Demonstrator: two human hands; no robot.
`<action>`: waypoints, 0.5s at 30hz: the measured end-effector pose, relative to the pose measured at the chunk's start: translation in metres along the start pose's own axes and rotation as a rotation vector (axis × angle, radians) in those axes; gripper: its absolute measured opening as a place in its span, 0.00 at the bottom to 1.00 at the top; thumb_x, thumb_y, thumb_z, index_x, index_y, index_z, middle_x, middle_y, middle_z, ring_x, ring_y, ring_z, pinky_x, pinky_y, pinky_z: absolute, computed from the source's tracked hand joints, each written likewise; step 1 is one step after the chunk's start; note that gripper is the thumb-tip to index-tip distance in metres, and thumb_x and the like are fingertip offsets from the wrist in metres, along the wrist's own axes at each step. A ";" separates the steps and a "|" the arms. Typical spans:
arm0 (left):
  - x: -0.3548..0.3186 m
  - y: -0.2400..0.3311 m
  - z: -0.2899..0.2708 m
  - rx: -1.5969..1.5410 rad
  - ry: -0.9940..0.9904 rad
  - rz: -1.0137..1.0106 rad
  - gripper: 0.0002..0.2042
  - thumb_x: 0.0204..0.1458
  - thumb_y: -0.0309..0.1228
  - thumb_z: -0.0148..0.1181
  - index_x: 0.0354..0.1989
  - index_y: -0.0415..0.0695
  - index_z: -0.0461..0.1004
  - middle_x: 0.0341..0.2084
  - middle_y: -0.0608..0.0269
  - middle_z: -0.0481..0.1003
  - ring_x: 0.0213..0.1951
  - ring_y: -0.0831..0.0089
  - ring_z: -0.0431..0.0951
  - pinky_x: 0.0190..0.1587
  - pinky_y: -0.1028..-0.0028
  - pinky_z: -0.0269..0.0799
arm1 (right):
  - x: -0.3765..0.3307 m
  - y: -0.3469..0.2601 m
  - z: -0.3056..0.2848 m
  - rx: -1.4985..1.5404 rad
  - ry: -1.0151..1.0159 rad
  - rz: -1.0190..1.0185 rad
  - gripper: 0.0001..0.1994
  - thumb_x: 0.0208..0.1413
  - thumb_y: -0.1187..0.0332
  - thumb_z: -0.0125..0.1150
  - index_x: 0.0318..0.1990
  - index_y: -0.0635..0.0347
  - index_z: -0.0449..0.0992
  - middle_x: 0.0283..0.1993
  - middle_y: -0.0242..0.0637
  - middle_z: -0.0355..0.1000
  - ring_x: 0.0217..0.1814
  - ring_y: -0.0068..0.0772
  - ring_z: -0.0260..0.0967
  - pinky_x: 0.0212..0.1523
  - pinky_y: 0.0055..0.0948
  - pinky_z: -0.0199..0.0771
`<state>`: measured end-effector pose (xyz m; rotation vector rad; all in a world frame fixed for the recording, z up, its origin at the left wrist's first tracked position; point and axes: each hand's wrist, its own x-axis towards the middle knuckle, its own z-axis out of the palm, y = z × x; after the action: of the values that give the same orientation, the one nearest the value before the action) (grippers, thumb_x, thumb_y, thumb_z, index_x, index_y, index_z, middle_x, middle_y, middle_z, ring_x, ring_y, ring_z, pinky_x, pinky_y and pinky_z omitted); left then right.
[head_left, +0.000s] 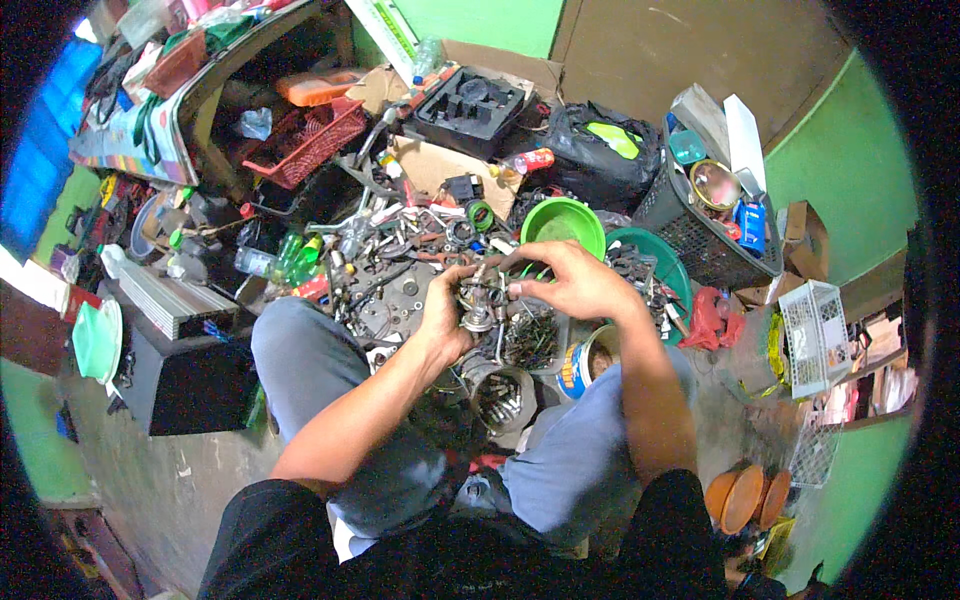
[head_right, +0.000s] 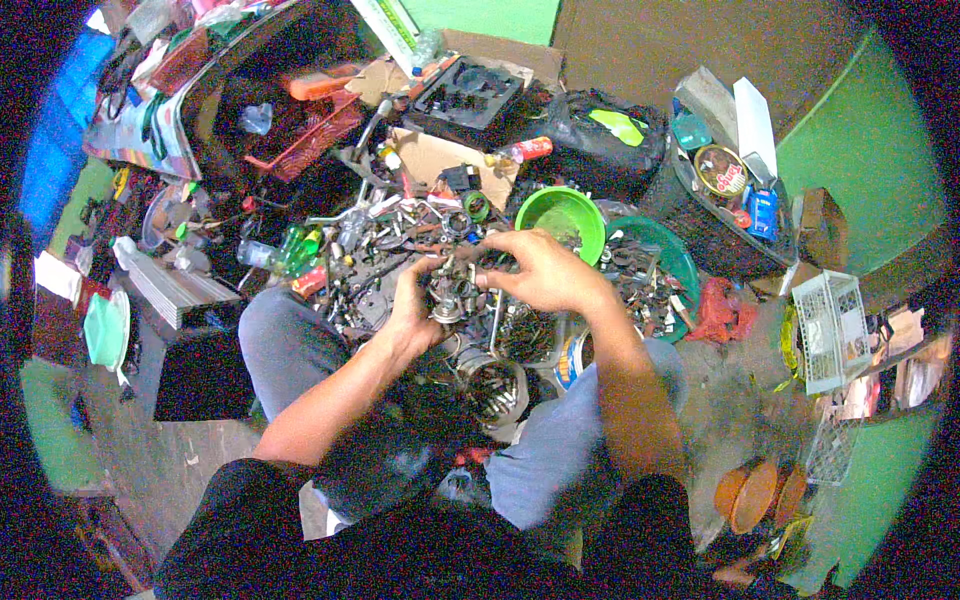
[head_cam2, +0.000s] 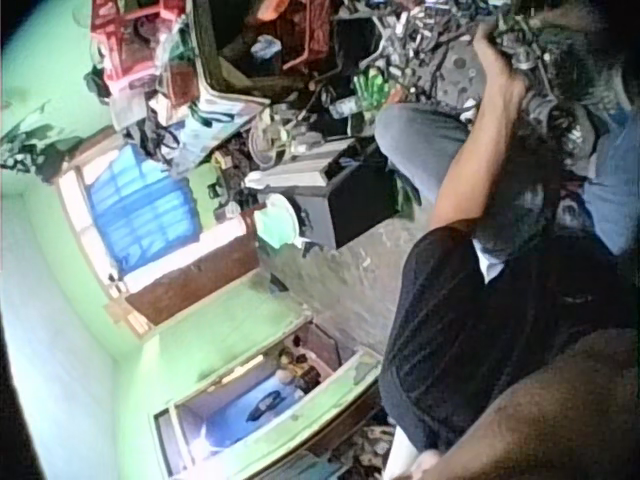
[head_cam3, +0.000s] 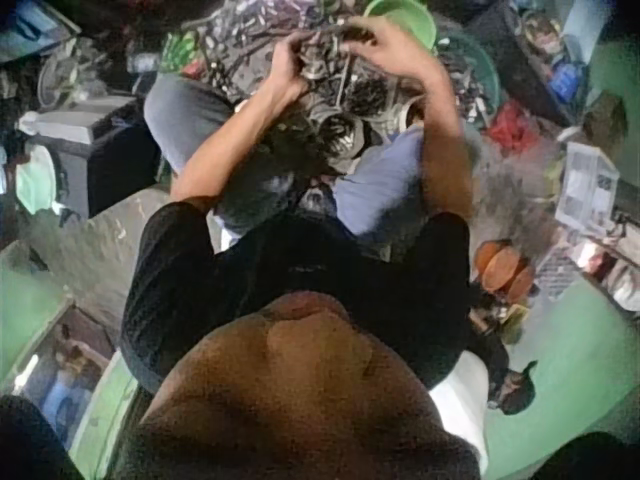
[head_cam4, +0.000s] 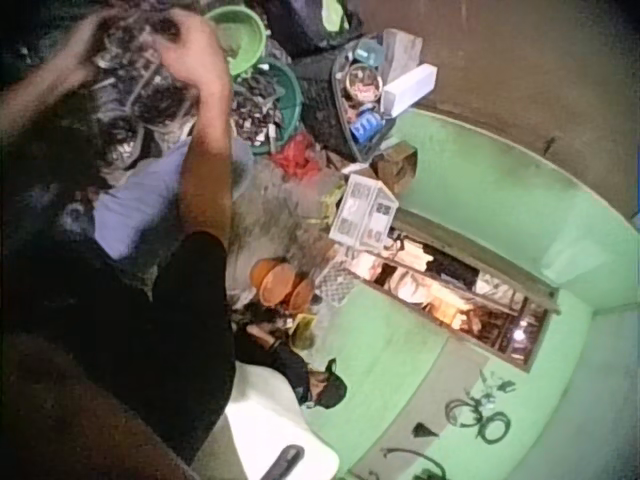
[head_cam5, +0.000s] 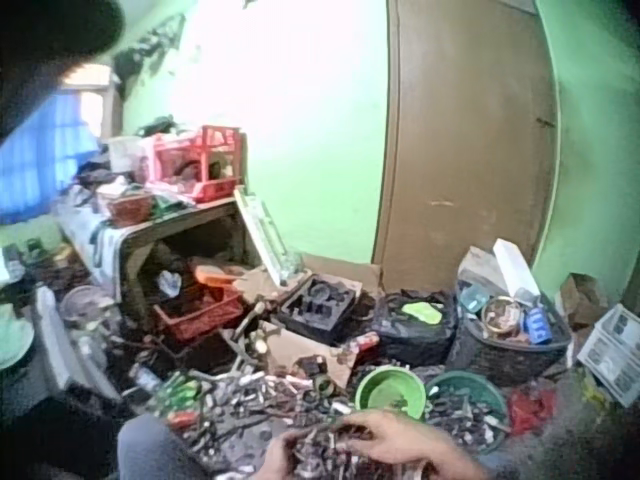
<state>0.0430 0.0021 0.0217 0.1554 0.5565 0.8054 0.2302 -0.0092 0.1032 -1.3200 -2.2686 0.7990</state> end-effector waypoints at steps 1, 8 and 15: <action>-0.002 0.002 -0.003 -0.012 0.000 0.009 0.20 0.57 0.37 0.40 0.52 0.38 0.69 0.40 0.51 0.76 0.39 0.60 0.79 0.41 0.60 0.78 | 0.002 -0.003 0.001 -0.022 -0.054 -0.007 0.18 0.51 0.64 0.65 0.49 0.60 0.75 0.44 0.50 0.75 0.49 0.49 0.72 0.52 0.39 0.69; -0.017 0.017 -0.012 -0.063 -0.028 0.058 0.19 0.59 0.40 0.40 0.48 0.39 0.69 0.35 0.49 0.77 0.37 0.58 0.79 0.39 0.60 0.77 | 0.021 -0.022 0.013 -0.095 -0.054 -0.120 0.28 0.42 0.63 0.73 0.53 0.57 0.72 0.48 0.47 0.73 0.52 0.49 0.70 0.53 0.40 0.69; -0.014 0.017 -0.010 -0.051 0.024 0.116 0.15 0.62 0.38 0.43 0.46 0.42 0.71 0.33 0.58 0.77 0.35 0.67 0.78 0.35 0.67 0.77 | 0.021 -0.016 0.031 -0.095 0.125 -0.119 0.26 0.38 0.61 0.75 0.45 0.62 0.74 0.43 0.48 0.73 0.48 0.50 0.71 0.49 0.41 0.70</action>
<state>0.0192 0.0026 0.0247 0.1322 0.5525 0.9349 0.1913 -0.0053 0.0913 -1.2264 -2.2847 0.5591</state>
